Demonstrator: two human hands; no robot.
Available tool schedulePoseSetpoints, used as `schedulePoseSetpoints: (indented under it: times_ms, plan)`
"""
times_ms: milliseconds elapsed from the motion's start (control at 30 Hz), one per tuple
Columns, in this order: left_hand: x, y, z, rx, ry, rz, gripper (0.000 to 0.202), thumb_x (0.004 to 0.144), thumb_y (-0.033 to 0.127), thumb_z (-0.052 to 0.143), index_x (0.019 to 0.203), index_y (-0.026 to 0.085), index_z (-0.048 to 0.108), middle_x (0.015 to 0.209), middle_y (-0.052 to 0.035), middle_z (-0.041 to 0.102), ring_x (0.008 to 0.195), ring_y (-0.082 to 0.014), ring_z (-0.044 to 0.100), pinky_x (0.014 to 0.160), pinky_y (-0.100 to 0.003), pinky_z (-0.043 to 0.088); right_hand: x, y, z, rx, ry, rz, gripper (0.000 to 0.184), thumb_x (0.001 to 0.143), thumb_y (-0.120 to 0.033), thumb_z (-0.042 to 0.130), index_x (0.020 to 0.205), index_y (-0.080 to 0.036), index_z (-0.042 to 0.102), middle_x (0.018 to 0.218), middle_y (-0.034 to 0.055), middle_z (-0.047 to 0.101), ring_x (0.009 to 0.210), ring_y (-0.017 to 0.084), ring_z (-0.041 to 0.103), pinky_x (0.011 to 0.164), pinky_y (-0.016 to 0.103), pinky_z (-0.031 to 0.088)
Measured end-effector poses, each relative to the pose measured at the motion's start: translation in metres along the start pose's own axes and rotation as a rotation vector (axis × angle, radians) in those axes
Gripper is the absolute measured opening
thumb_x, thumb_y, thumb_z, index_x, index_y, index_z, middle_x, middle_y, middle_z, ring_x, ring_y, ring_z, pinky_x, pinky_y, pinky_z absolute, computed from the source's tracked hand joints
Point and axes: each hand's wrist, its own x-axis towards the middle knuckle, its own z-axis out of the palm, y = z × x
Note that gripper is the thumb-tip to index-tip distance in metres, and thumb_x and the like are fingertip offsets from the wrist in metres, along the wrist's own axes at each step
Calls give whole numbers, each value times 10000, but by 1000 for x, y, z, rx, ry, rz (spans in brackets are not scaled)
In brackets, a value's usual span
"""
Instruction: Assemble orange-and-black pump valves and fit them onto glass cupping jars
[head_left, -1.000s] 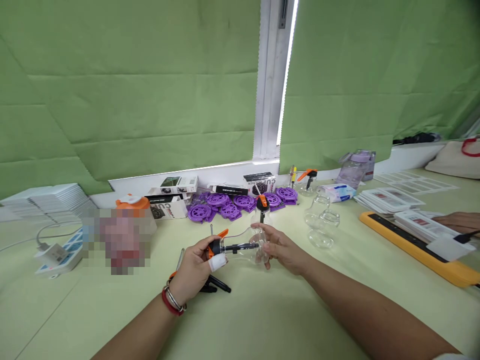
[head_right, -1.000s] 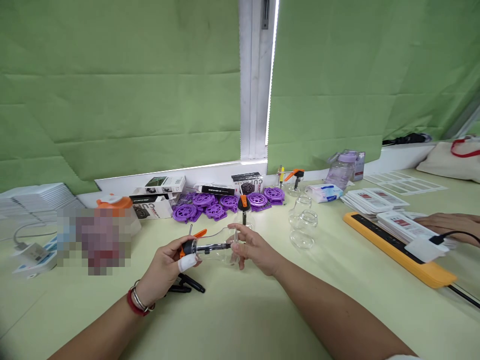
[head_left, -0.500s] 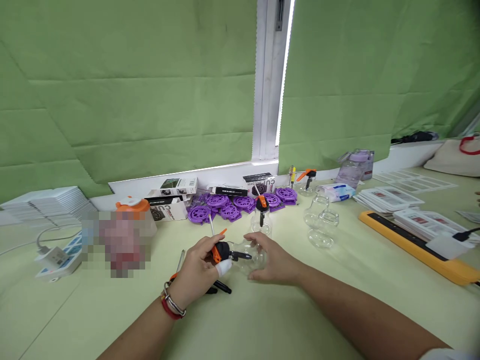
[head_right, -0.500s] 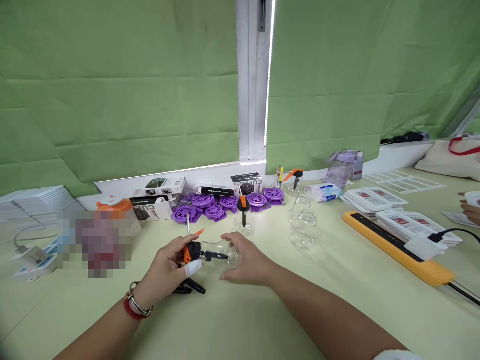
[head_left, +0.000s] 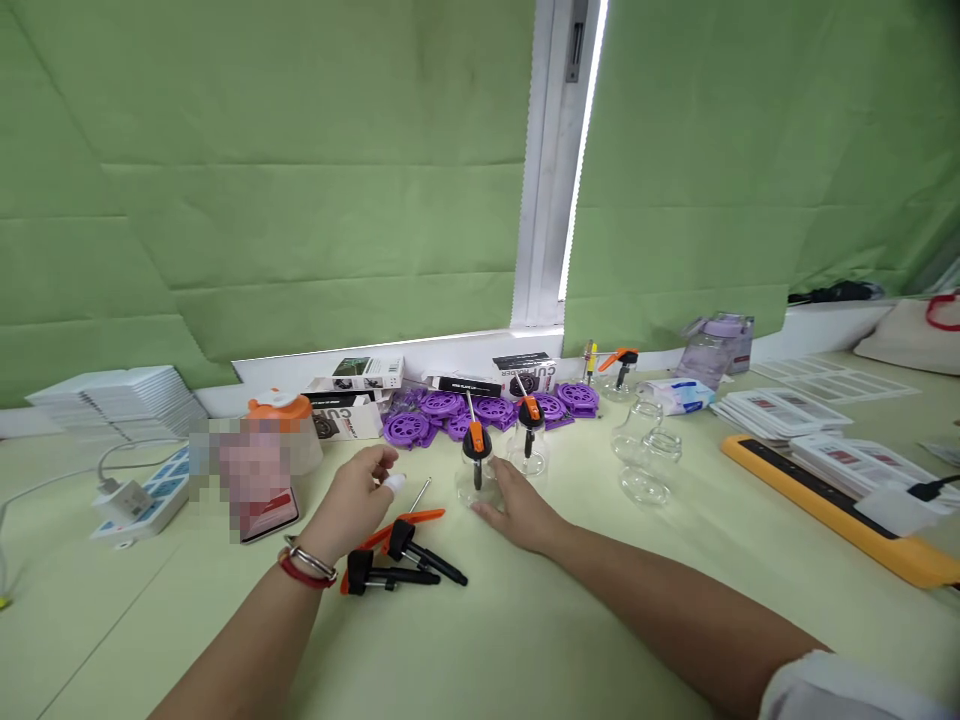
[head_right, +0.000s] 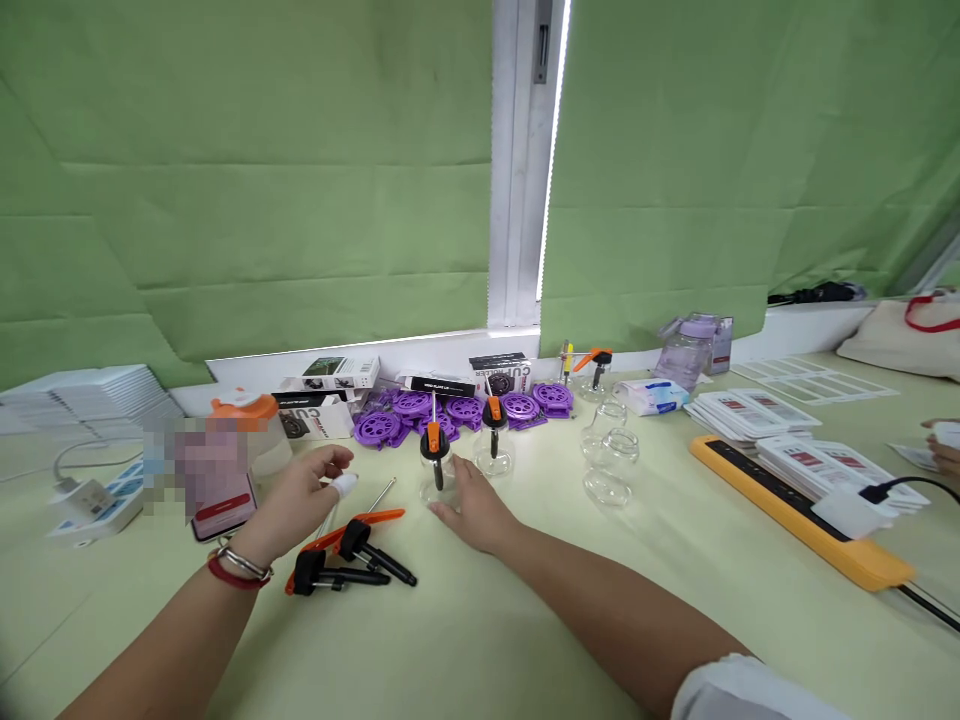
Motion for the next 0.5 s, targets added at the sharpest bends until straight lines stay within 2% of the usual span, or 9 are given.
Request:
schedulePoseSetpoints:
  times_ms: [67, 167, 233, 367, 433, 500]
  plan:
    - [0, -6, -3, 82, -175, -4, 457, 679, 428, 594, 1047, 161, 638, 985, -107, 644, 899, -257, 600, 778, -359, 482, 12, 1, 7, 5, 35, 38, 770, 826, -464, 536, 1447, -177, 183, 1450, 170, 305, 1353, 301, 271, 1105, 493, 238]
    - [-3, -10, -6, 132, -461, 10, 572, 611, 366, 637, 1158, 199, 624, 1089, -106, 641, 955, -279, 600, 791, -336, 470, 29, 2, 15, 31, 94, 93, 812, 836, -425, 521, 1468, -192, 69, 1482, 161, 244, 1379, 304, 215, 1123, 493, 204]
    - [-4, -11, -7, 169, -587, 45, 610, 600, 317, 616, 1205, 242, 602, 1148, -84, 624, 967, -279, 597, 778, -319, 465, 38, 2, 17, 45, 120, 121, 829, 839, -399, 514, 1470, -189, 19, 1500, 157, 197, 1396, 307, 161, 1131, 495, 179]
    - [-4, -15, -6, 233, -671, 113, 657, 555, 214, 552, 1204, 292, 604, 1112, -50, 630, 953, -270, 590, 765, -307, 458, 43, 1, 17, 46, 120, 171, 842, 859, -356, 482, 1470, -165, -64, 1529, 156, 103, 1416, 294, 70, 1146, 480, 139]
    - [-3, -18, -4, 227, -674, 146, 700, 531, 181, 535, 1217, 305, 595, 1062, -40, 639, 921, -257, 596, 750, -297, 459, 36, 1, 14, 27, 93, 199, 842, 871, -336, 462, 1469, -152, -102, 1537, 159, 62, 1421, 281, 39, 1152, 465, 127]
    - [-3, -20, -1, 215, -620, 177, 687, 521, 177, 543, 1190, 314, 615, 983, -25, 650, 857, -238, 609, 721, -283, 461, 21, 0, 9, -20, 48, 179, 835, 883, -328, 440, 1466, -144, -129, 1543, 162, 25, 1423, 270, 29, 1154, 453, 132]
